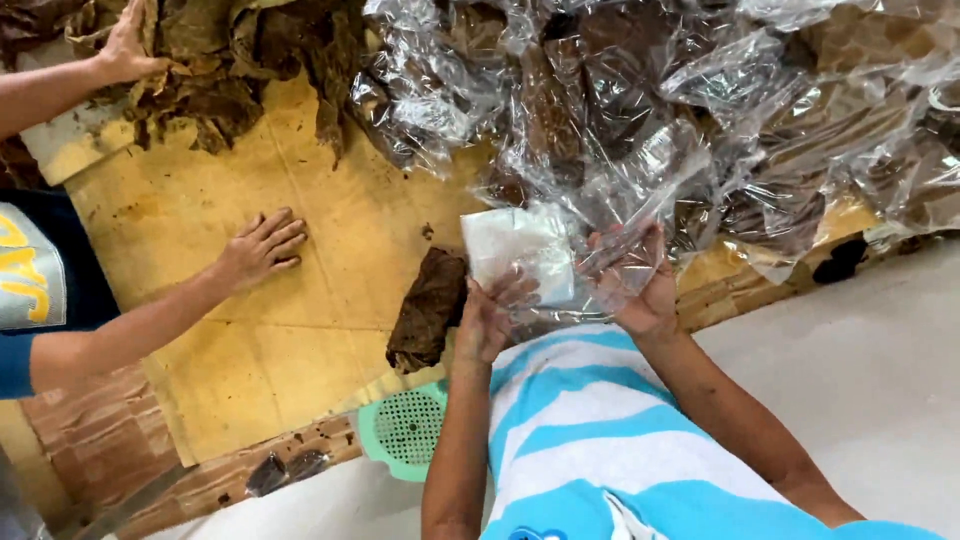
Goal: The person places rectangular blocks of a dark brown food product into clear plastic bags on a wooden table. They fold the bags closed and stack them. Another person is visible in the background handling a large mass of the same product.
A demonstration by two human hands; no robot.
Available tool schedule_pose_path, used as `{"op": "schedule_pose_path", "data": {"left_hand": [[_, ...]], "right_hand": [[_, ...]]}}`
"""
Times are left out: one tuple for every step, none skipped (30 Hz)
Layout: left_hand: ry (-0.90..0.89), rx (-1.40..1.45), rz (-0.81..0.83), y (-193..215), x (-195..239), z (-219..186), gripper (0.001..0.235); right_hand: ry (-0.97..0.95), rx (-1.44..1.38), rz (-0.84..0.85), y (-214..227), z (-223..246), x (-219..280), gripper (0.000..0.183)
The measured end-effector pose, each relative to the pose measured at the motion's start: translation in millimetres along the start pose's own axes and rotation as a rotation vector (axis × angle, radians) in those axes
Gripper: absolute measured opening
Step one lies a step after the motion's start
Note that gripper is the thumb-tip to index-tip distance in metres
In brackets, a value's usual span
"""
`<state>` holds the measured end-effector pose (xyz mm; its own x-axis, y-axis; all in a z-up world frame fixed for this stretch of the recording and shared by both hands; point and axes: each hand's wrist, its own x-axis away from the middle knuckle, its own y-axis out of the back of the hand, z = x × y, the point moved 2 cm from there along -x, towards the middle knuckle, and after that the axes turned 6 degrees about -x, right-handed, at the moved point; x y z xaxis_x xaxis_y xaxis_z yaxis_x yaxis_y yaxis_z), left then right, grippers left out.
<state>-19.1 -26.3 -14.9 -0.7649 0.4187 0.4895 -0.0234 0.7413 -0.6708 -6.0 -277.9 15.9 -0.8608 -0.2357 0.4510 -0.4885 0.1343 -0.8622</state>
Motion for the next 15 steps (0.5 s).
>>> {"op": "schedule_pose_path", "data": {"left_hand": [[0.006,-0.001,0.002,18,0,12,0.099],[-0.003,0.067,-0.002,35,-2,23,0.083],[-0.012,0.135,-0.007,52,-4,34,0.066],[-0.009,0.135,-0.005,37,2,24,0.066],[-0.051,0.143,-0.079,24,9,13,0.047],[-0.094,0.151,-0.155,12,17,2,0.028],[-0.092,0.151,-0.156,7,15,-3,0.028],[-0.115,0.053,-0.253,4,15,-8,0.022],[-0.137,-0.046,-0.349,1,15,-13,0.016],[-0.135,-0.047,-0.350,-3,17,-22,0.016],[-0.172,-0.171,-0.392,-6,20,-33,0.011],[-0.207,-0.294,-0.433,-9,23,-42,0.007],[-0.203,-0.292,-0.434,-18,28,-55,0.007],[-0.192,-0.386,-0.476,-25,34,-68,0.010],[-0.179,-0.480,-0.516,-32,40,-82,0.013]], "right_hand": [[0.005,-0.003,-0.002,2,3,3,0.034],[0.017,0.018,0.025,2,7,4,0.034],[0.028,0.040,0.052,2,10,5,0.034],[0.031,0.039,0.051,6,13,8,0.034],[0.057,0.065,0.049,11,15,11,0.032],[0.081,0.091,0.046,15,17,13,0.029],[0.082,0.090,0.044,13,17,17,0.029],[0.099,0.139,0.035,11,16,22,0.028],[0.115,0.188,0.026,9,16,27,0.026],[0.115,0.187,0.024,-10,11,30,0.026],[0.103,0.168,0.125,-31,7,34,0.039],[0.090,0.149,0.222,-52,3,38,0.053],[0.090,0.149,0.218,-63,8,42,0.053],[0.060,0.133,0.218,-72,12,46,0.058],[0.029,0.116,0.217,-82,15,49,0.063]]}}
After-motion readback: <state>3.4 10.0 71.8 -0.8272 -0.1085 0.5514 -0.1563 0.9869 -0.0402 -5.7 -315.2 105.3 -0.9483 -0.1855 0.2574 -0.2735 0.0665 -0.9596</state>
